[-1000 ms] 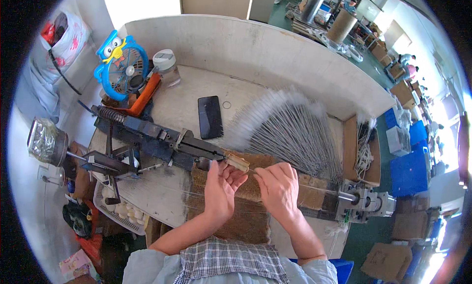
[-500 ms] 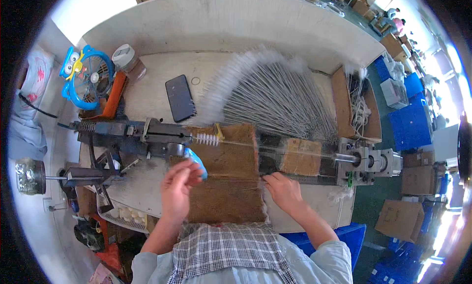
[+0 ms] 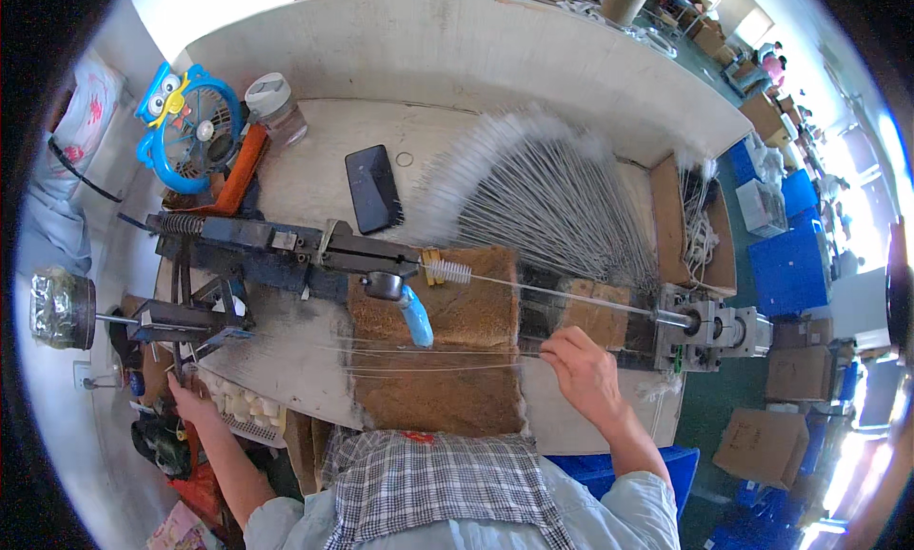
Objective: The person assembles industrial brushes by feeding brush bristles and metal wire into a manual wire twisting machine.
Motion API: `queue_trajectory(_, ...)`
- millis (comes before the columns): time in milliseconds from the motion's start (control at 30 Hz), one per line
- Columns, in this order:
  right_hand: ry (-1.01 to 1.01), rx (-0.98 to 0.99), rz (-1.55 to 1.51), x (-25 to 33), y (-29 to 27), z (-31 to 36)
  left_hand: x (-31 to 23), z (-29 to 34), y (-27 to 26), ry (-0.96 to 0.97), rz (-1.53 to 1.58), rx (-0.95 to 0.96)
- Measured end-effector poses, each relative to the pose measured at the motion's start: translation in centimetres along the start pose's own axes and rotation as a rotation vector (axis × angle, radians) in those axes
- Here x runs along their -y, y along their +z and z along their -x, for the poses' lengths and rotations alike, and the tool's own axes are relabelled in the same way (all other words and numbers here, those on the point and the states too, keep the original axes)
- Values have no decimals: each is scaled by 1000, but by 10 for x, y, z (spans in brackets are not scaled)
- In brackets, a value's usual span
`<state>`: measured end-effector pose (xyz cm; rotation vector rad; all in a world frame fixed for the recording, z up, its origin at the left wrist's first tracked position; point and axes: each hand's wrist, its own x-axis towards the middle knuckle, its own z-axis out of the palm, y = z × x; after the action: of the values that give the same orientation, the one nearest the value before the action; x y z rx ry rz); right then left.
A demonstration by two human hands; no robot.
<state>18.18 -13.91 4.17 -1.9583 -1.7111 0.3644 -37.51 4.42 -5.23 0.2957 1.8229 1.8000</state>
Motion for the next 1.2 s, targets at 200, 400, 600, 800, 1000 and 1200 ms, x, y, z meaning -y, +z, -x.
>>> queue_trajectory(200, 98, 52, 51, 1, -11, 1, 16, 102, 30, 38, 27, 72)
queue_trajectory(400, 9, 108, 130, -13, -18, 2, 44, 168, 50, -510, 287, 527)
queue_trajectory(600, 53, 116, 384, -19, -45, 13, 27, 287, 102, -738, 164, 850)
queue_trajectory(800, -134, -271, 422, -26, -52, -7, 25, 361, 137, -263, -261, 1128)
queue_trajectory(1000, -94, -161, 329, -64, -42, -33, -82, 316, 153, -1580, 506, 1198)
queue_trajectory(1200, -188, -176, 436, -57, -39, -93, -46, 310, 128, -1060, 145, 1170)
